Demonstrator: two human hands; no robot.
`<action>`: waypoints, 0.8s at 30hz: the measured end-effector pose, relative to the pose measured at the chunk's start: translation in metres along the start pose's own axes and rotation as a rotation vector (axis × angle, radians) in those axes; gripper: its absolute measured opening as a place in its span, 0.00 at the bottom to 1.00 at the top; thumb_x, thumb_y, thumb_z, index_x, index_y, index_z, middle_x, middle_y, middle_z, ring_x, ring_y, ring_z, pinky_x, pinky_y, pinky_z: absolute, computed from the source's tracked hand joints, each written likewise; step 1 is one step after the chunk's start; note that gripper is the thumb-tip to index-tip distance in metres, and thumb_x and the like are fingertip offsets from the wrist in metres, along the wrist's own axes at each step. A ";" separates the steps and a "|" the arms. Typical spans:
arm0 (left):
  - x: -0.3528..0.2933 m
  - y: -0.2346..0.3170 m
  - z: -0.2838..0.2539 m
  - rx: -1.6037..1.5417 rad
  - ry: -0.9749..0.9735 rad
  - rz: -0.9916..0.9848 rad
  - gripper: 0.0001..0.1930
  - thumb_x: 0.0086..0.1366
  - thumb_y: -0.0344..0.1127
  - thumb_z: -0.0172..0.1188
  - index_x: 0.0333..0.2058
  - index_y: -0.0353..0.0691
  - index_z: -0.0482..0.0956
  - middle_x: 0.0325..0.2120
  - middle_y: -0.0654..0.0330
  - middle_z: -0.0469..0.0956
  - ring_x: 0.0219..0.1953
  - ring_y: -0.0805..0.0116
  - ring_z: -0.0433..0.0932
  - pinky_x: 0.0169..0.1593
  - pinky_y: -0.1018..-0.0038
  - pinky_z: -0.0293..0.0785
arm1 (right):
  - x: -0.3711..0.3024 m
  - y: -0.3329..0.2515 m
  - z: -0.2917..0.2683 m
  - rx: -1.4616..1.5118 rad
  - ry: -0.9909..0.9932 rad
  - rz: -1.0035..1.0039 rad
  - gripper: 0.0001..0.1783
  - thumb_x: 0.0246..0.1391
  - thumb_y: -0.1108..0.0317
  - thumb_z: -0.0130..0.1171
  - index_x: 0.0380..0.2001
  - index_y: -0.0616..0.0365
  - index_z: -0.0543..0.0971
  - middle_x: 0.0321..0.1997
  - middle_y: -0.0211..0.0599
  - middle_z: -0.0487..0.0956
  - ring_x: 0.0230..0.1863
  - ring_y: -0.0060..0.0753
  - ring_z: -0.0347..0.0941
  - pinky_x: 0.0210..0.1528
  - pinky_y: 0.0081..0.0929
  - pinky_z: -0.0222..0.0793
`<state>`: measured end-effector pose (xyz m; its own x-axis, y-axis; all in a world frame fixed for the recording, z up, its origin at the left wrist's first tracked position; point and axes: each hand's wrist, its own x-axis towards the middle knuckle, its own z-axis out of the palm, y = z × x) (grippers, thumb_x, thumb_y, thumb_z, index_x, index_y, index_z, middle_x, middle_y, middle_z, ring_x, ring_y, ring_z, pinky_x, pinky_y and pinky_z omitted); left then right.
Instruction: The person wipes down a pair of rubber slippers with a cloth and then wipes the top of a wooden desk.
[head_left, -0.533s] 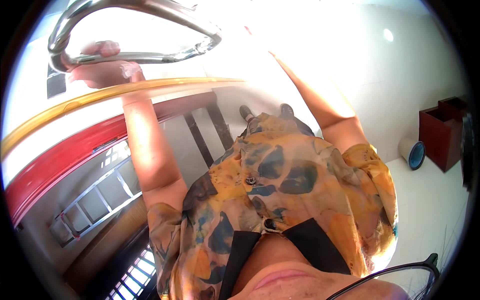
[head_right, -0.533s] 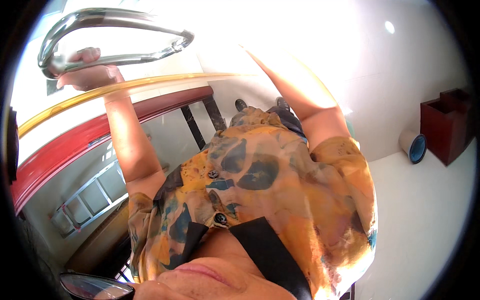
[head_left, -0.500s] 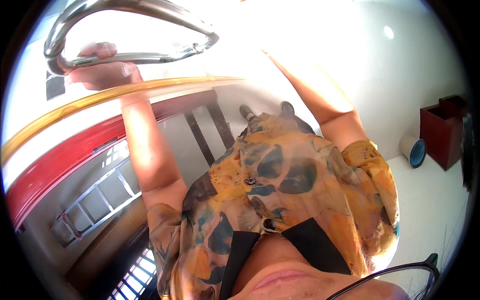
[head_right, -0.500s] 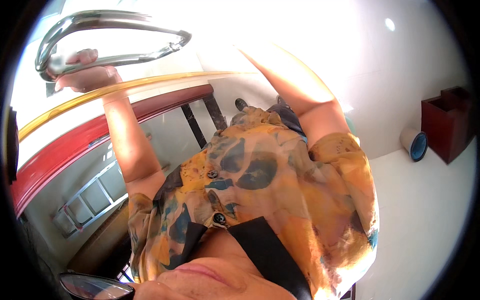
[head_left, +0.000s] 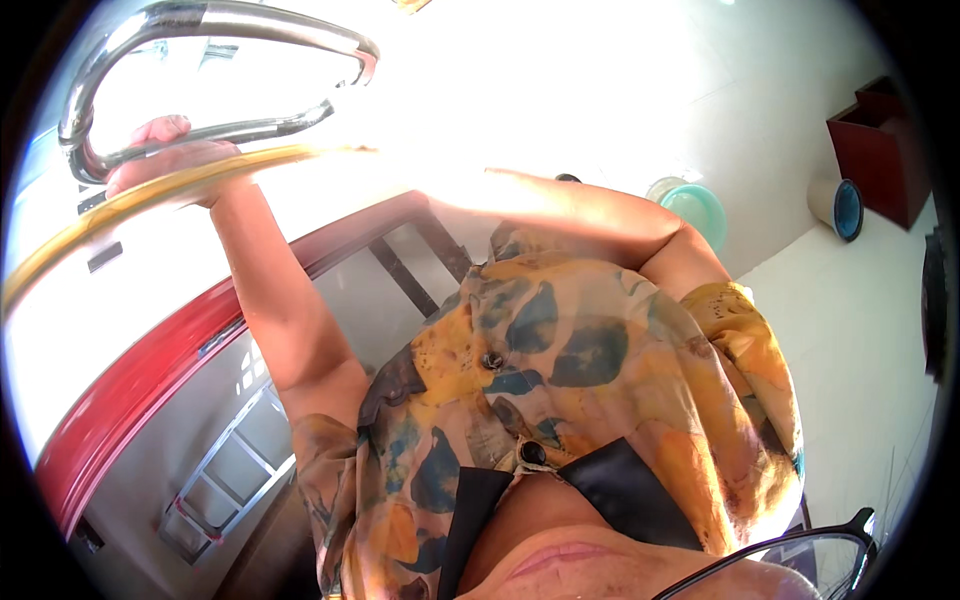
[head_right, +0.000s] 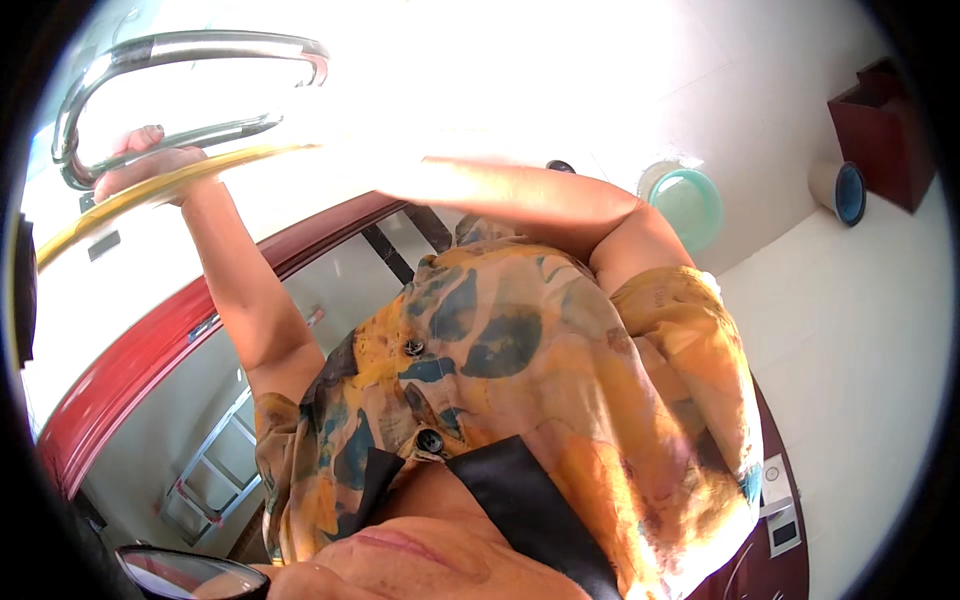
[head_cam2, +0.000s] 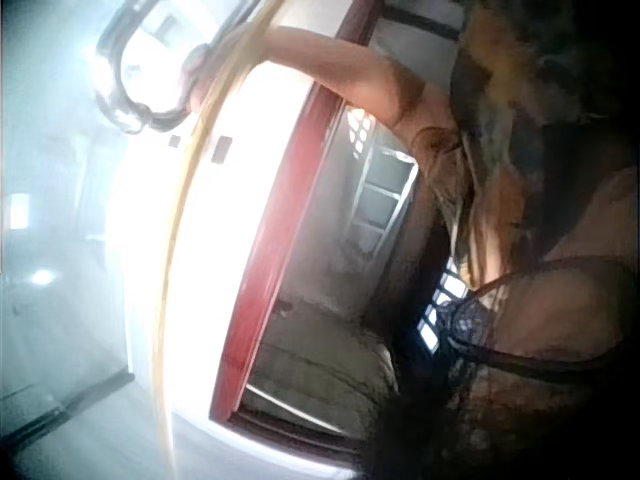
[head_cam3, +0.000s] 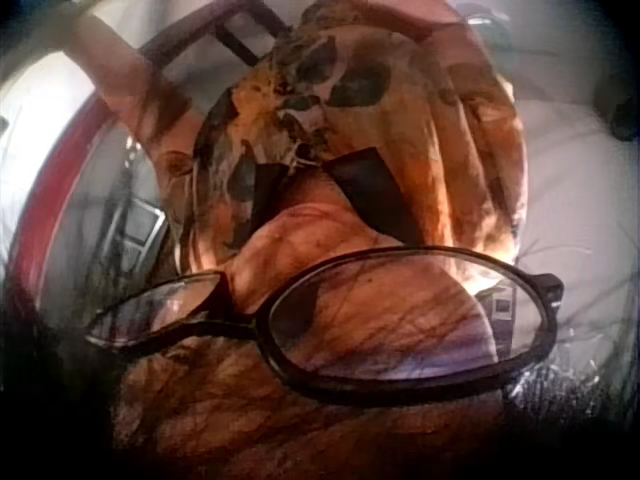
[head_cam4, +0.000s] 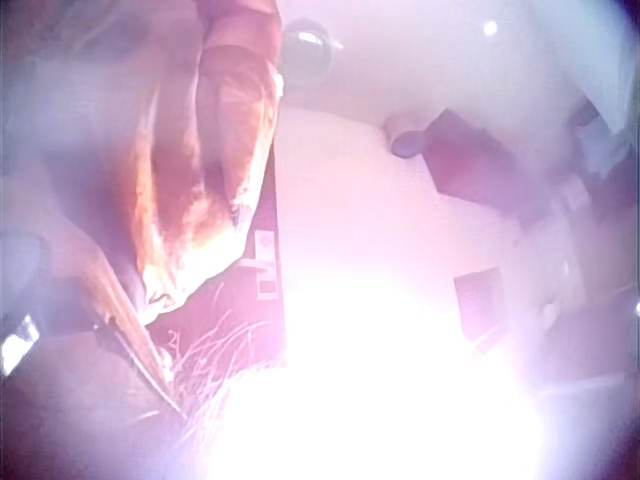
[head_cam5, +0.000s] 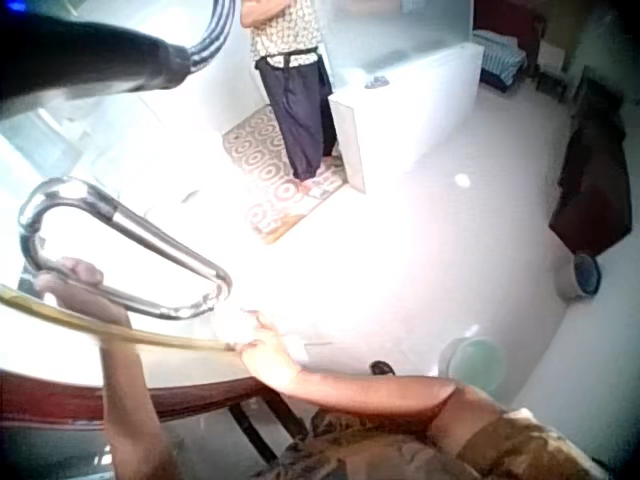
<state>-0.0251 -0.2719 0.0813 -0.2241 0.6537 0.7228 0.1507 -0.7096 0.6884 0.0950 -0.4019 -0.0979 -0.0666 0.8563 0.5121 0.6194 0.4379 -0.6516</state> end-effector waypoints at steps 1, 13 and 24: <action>-0.004 0.001 0.013 -0.002 0.050 -0.053 0.33 0.59 0.70 0.34 0.18 0.43 0.63 0.10 0.64 0.63 0.12 0.76 0.64 0.20 0.82 0.64 | 0.007 -0.015 -0.024 0.154 0.151 -0.030 0.12 0.50 0.65 0.51 0.37 0.58 0.76 0.36 0.43 0.77 0.42 0.37 0.72 0.44 0.32 0.69; 0.086 -0.042 -0.018 -0.829 -0.625 -0.177 0.26 0.58 0.64 0.48 0.24 0.44 0.75 0.23 0.58 0.76 0.23 0.69 0.76 0.31 0.76 0.74 | -0.081 0.078 0.030 0.076 -0.270 0.445 0.21 0.53 0.58 0.51 0.44 0.62 0.72 0.37 0.47 0.77 0.39 0.36 0.74 0.41 0.30 0.71; 0.103 -0.062 -0.018 -0.988 -0.775 -0.326 0.30 0.60 0.64 0.42 0.30 0.40 0.77 0.27 0.53 0.78 0.29 0.65 0.79 0.39 0.72 0.74 | 0.010 -0.016 -0.065 0.670 0.076 0.664 0.14 0.52 0.64 0.51 0.39 0.62 0.74 0.35 0.44 0.77 0.37 0.41 0.73 0.40 0.29 0.68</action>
<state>-0.0752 -0.1648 0.1120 0.5461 0.5776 0.6068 -0.6495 -0.1655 0.7421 0.1353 -0.4184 -0.0463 0.2039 0.9772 -0.0597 -0.0677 -0.0467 -0.9966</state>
